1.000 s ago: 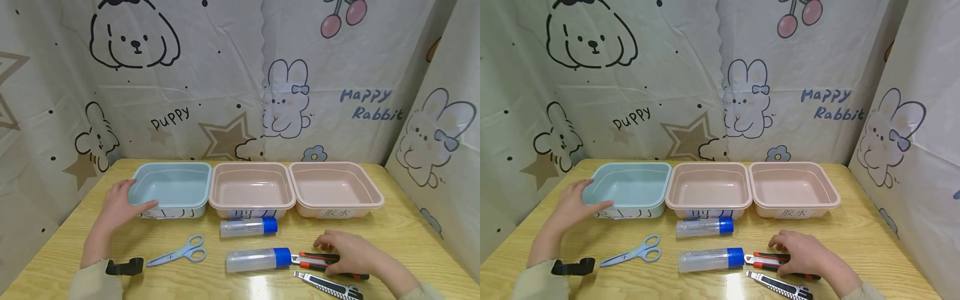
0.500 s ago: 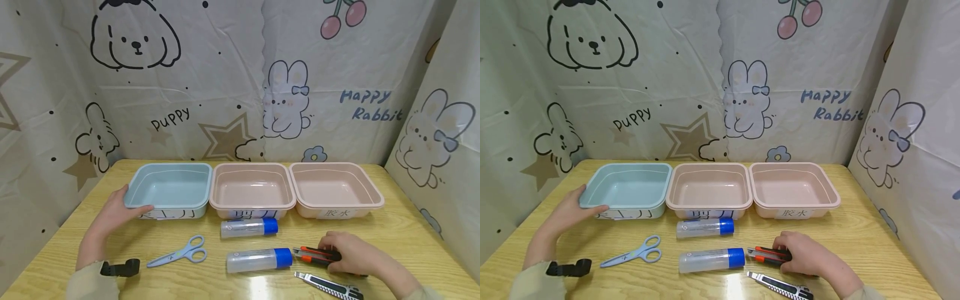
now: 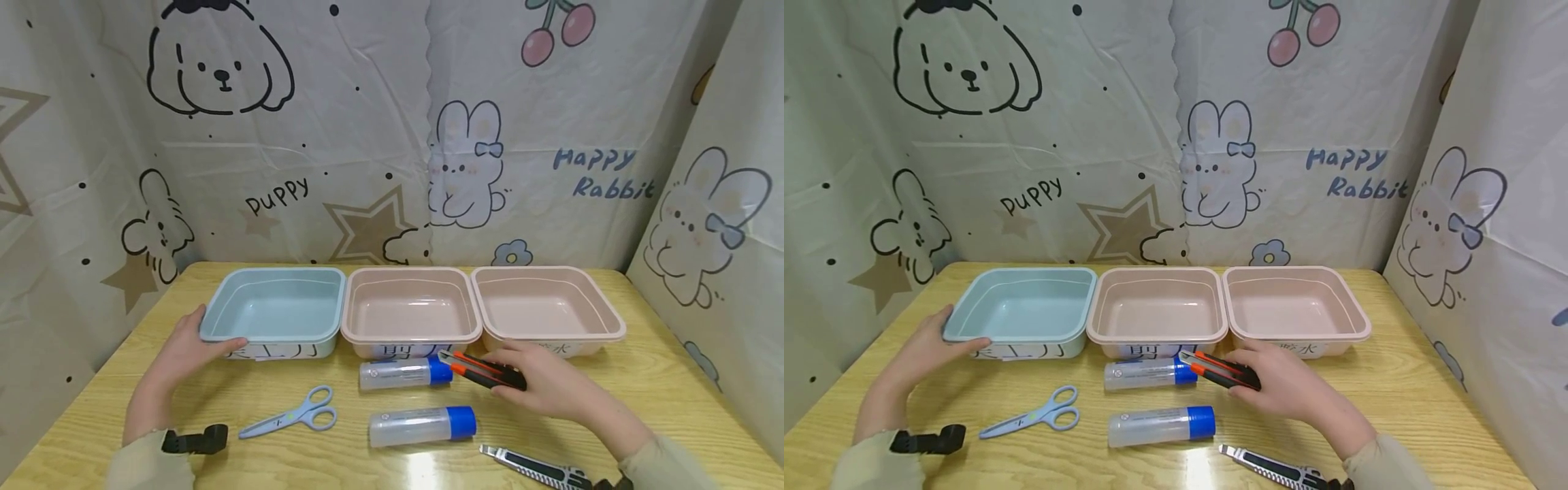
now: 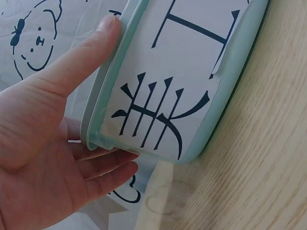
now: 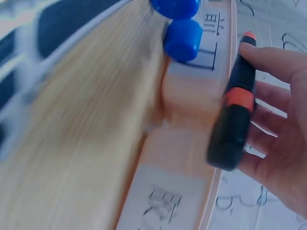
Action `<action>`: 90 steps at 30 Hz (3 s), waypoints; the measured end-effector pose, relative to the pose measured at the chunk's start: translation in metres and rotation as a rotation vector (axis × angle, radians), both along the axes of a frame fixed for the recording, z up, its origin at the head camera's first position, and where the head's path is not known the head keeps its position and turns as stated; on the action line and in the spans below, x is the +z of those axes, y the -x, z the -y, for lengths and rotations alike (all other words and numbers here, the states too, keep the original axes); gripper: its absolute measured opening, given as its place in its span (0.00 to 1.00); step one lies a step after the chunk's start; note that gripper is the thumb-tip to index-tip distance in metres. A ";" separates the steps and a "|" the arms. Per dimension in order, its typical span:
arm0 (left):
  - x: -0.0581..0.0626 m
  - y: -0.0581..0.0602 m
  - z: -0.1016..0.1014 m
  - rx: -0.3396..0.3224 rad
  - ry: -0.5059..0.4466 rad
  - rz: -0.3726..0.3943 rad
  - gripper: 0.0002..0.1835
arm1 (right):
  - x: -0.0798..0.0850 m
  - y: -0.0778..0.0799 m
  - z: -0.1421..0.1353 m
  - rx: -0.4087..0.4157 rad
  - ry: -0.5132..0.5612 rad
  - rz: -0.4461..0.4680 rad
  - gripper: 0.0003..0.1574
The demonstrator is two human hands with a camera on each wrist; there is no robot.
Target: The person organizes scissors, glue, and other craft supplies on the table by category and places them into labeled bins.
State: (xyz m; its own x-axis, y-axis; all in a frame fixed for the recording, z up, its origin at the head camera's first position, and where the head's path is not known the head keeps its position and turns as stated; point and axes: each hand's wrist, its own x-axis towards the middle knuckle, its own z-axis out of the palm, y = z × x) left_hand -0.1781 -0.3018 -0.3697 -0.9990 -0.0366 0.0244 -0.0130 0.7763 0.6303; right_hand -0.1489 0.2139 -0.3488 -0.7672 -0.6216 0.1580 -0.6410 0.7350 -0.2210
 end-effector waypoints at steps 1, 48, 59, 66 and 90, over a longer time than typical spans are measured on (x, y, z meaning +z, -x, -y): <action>-0.001 0.000 0.000 -0.002 -0.004 -0.003 0.56 | 0.001 0.002 0.005 0.006 0.003 -0.008 0.23; -0.011 0.001 0.006 0.018 -0.083 -0.002 0.60 | 0.017 0.086 0.206 0.158 0.042 -0.130 0.21; -0.011 0.001 0.006 0.025 -0.085 0.006 0.60 | 0.015 0.098 0.243 0.136 0.010 -0.047 0.21; -0.011 0.000 0.008 0.024 -0.086 0.003 0.59 | 0.015 0.105 0.267 0.111 -0.035 -0.034 0.18; -0.010 0.000 0.006 0.002 -0.114 -0.030 0.56 | -0.006 0.112 0.315 -0.021 -0.027 0.004 0.24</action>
